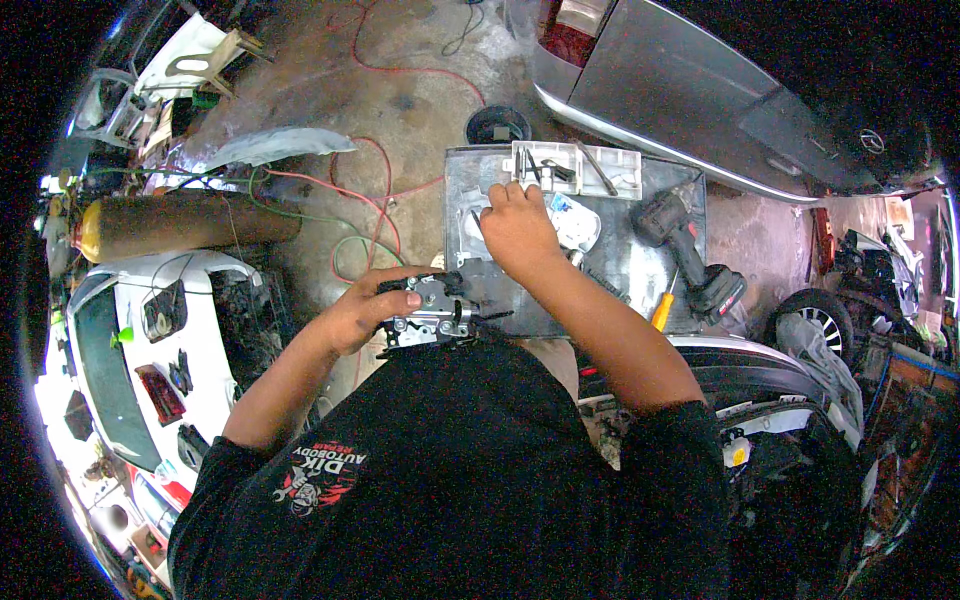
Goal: The person assembles a seatbelt retractor mechanism by hand. They insert a metal pin, attach the seatbelt webbing, and repeatedly pull and release the belt to test the retraction. The person also wipes the mechanism with a cloth and applies a yellow sticker to the housing.
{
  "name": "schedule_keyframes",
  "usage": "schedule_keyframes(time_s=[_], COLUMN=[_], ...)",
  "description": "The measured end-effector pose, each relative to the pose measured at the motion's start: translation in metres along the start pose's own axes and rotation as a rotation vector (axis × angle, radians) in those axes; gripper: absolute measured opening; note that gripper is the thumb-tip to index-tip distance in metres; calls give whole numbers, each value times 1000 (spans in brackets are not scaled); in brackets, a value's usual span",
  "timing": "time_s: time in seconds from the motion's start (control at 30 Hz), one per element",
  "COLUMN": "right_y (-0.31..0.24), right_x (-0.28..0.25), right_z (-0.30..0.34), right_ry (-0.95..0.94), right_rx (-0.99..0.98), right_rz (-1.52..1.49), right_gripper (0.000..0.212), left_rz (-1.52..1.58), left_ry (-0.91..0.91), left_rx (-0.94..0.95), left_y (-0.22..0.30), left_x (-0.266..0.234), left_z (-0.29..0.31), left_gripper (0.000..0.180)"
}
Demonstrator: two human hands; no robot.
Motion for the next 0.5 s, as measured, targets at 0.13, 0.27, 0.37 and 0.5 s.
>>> schedule_keyframes(time_s=[0.13, 0.27, 0.37, 0.5], right_y=[7, 26, 18, -18], right_x=[-4, -47, -88, -89], right_z=[4, 29, 66, 98], right_ry=[87, 383, 398, 422], right_rx=[24, 208, 306, 293], right_rz=[-68, -640, -991, -1181], right_gripper=[17, 13, 13, 10], left_rz=[24, 119, 179, 285], left_ry=[7, 45, 48, 42], left_rx=[-11, -20, -41, -168], left_y=[0, -9, -17, -24], left_x=[0, -4, -7, -10], left_z=[2, 6, 0, -9], left_gripper=[62, 61, 61, 73])
Point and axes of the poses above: each hand's wrist, its own z-axis away from the middle knuckle, its own x-axis out of the palm, y = z × x, the point moved 7 cm from there along -z, towards the middle knuckle, and after that the axes turned 10 degrees about -x, right-handed, at the moved point
